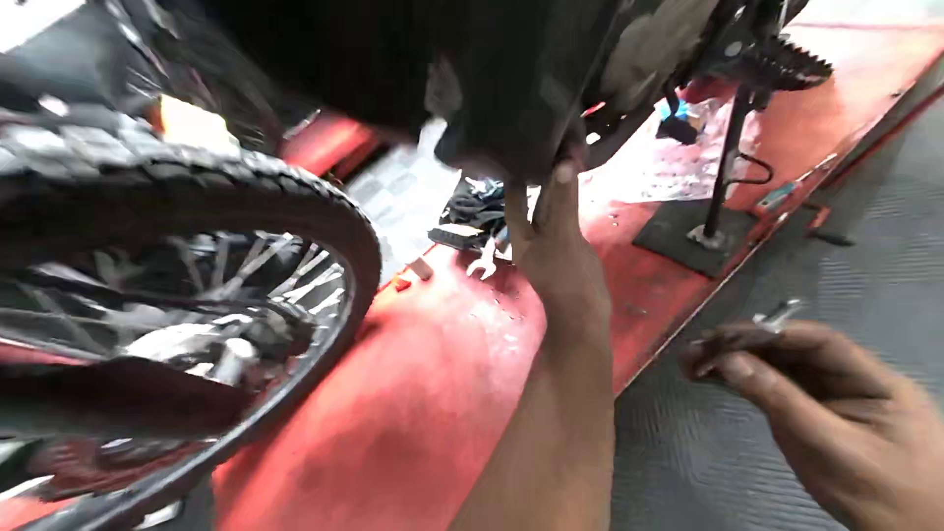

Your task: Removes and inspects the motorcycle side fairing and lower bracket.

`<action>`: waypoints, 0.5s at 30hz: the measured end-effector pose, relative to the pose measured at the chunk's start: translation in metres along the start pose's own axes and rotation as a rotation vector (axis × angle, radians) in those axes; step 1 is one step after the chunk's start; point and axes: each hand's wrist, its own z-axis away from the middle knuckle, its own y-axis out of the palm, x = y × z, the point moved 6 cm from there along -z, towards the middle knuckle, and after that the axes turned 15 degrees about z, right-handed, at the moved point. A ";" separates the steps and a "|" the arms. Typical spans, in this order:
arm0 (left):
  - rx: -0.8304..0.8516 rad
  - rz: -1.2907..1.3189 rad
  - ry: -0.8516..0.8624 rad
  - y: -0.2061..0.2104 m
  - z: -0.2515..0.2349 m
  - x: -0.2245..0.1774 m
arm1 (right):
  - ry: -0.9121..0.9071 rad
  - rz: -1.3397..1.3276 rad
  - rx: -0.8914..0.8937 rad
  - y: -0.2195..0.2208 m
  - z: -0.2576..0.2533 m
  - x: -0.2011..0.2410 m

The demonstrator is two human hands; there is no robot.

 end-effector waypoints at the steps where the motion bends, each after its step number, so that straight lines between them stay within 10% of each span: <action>1: 0.039 0.008 -0.019 -0.004 0.001 0.002 | -0.029 0.012 -0.028 0.000 0.000 0.007; 8: 0.240 0.318 -0.088 -0.030 -0.011 0.006 | -0.100 0.155 0.032 0.059 -0.010 0.077; 15: 0.013 0.424 0.022 -0.033 -0.027 0.041 | -0.045 0.100 0.086 0.146 -0.062 0.102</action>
